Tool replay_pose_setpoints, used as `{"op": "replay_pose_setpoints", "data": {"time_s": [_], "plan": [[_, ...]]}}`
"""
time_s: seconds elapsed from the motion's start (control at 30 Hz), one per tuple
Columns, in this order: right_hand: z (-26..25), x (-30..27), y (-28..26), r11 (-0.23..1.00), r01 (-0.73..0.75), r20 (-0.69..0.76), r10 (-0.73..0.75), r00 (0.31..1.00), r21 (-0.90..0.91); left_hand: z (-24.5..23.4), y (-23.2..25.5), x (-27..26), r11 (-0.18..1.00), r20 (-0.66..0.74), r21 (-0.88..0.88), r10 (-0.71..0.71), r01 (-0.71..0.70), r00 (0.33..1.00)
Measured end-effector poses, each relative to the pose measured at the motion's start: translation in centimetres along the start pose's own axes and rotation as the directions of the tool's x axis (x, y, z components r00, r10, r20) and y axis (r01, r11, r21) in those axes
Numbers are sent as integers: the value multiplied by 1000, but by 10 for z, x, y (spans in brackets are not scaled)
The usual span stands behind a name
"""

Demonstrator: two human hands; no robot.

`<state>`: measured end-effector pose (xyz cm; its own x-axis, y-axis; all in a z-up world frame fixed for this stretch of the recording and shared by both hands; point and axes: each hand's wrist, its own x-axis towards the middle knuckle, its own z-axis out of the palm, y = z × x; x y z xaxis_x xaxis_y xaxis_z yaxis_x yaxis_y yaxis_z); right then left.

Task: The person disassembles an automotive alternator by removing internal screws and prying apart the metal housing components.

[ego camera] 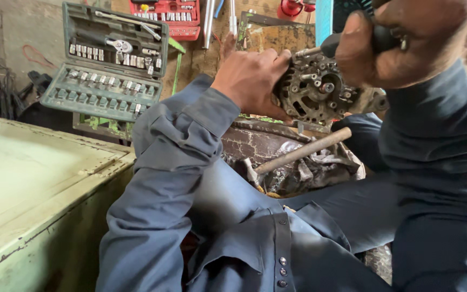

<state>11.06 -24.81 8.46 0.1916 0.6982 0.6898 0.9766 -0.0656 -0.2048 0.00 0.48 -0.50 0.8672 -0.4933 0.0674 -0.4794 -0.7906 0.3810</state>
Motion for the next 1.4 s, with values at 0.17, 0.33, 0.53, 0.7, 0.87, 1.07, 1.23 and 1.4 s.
{"op": "replay_pose_setpoints", "data": {"time_s": [0.17,0.33,0.53,0.7,0.87,1.07,1.23,1.4], "plan": [[3,39,28,926,317,184,-355,917,207,3,-1,1,1000,23,-28,10,-9,1000],[8,36,30,936,307,235,-342,910,173,4,-1,2,1000,-30,0,24,-24,999],[5,27,31,930,367,150,-362,920,-5,6,-3,1,999,-50,-26,44,-45,998],[1,8,30,962,257,34,-255,966,-90,5,-3,1,997,-119,-24,67,-70,991],[15,10,20,984,173,-40,-175,984,-47,3,-1,-1,999,-100,-17,44,-46,994],[16,31,27,941,317,117,-331,936,120,4,-3,-2,996,-142,-19,78,-81,987],[12,38,37,906,381,204,-414,887,183,7,-2,1,997,-119,33,69,-65,991],[14,39,24,925,364,162,-378,912,108,8,-2,-2,991,-133,124,76,-59,988]]}}
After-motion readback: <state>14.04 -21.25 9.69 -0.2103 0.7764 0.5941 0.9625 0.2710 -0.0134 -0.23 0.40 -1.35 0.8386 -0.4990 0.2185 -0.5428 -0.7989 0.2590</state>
